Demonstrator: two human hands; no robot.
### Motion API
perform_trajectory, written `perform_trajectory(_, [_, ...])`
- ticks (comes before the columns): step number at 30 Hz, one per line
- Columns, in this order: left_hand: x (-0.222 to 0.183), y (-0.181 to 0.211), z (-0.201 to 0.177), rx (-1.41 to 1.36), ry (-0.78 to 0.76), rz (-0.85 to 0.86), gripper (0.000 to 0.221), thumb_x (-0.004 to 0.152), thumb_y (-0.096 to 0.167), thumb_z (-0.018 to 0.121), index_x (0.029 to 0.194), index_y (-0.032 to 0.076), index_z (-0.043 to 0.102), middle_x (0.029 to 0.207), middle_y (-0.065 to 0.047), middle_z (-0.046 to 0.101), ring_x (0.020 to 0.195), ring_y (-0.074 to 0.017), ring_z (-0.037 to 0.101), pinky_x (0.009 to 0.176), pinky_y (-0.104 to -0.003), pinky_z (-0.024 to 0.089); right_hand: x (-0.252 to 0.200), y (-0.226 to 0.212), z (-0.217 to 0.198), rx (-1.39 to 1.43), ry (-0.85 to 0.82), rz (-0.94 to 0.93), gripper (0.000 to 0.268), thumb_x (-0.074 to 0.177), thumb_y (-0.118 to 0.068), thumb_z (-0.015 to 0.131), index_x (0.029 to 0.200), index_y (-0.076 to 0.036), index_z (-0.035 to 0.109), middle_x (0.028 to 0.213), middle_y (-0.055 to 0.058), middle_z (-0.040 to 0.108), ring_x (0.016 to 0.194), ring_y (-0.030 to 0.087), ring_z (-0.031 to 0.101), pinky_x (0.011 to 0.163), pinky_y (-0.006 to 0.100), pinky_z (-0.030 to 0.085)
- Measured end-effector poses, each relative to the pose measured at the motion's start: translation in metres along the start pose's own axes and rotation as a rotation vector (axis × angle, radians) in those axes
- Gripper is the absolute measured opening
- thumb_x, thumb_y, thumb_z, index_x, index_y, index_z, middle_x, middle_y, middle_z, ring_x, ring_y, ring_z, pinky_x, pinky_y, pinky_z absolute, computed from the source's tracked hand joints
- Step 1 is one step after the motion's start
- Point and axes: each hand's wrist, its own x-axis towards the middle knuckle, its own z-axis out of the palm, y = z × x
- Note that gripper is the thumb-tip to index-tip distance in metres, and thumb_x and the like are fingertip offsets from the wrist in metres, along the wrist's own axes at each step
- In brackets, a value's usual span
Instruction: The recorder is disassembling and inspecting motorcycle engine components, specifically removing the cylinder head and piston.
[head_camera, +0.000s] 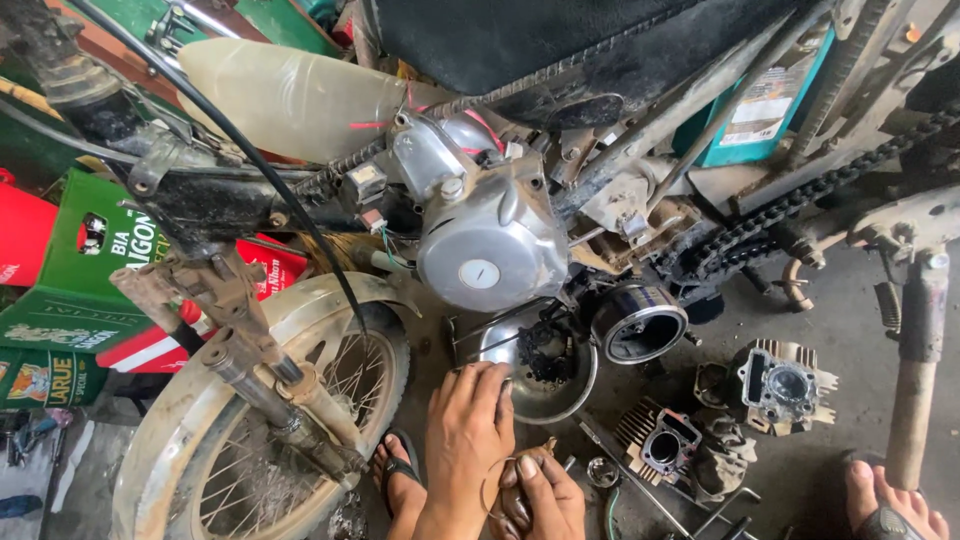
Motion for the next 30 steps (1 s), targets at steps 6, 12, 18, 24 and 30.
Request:
perform_trajectory(6, [-0.001,0.003,-0.002,0.05,-0.015,0.03,0.028,0.085,0.009,0.067,0.113,0.006,0.068,0.108,-0.01,0.068,0.098,-0.0327,0.064,0.085,-0.046,0.05,-0.005,-0.001,0.007,0.138,0.006,0.023,0.025,0.1,-0.017,0.054,0.087,0.005,0.058,0.047,0.004,0.039,0.033,0.013,0.03,0.033,0.032,0.027])
perform_trajectory(12, [-0.001,0.005,-0.003,0.062,-0.016,0.022,0.027,0.086,0.008,0.067,0.113,0.006,0.07,0.107,-0.009,0.069,0.096,-0.031,0.065,0.084,-0.044,0.051,-0.004,0.003,0.005,0.079,0.061,-0.006,0.027,0.1,-0.017,0.056,0.086,0.006,0.059,0.046,0.005,0.04,0.033,0.012,0.03,0.032,0.031,0.026])
perform_trajectory(18, [0.0,0.006,-0.002,0.074,-0.023,0.011,0.027,0.085,0.007,0.068,0.112,0.007,0.071,0.106,-0.007,0.07,0.096,-0.0302,0.065,0.083,-0.044,0.052,-0.006,-0.006,0.018,0.114,0.109,0.031,0.029,0.1,-0.019,0.056,0.083,0.005,0.059,0.044,0.004,0.039,0.03,0.013,0.029,0.03,0.031,0.025])
perform_trajectory(24, [-0.001,0.002,0.001,0.093,-0.008,0.03,0.026,0.086,0.009,0.068,0.112,0.007,0.071,0.107,-0.008,0.069,0.096,-0.0312,0.065,0.083,-0.044,0.052,-0.004,0.0,0.01,0.099,0.082,0.02,0.028,0.101,-0.018,0.055,0.086,0.005,0.06,0.044,0.002,0.038,0.031,0.01,0.029,0.031,0.03,0.025])
perform_trajectory(30, [0.0,0.006,-0.004,0.048,0.038,0.039,0.027,0.087,0.01,0.069,0.113,0.006,0.069,0.108,-0.01,0.07,0.097,-0.0328,0.066,0.083,-0.045,0.053,0.004,-0.017,0.019,-0.203,0.334,-0.11,0.02,0.096,-0.009,0.06,0.087,0.007,0.065,0.058,0.007,0.059,0.042,0.013,0.048,0.039,0.027,0.034])
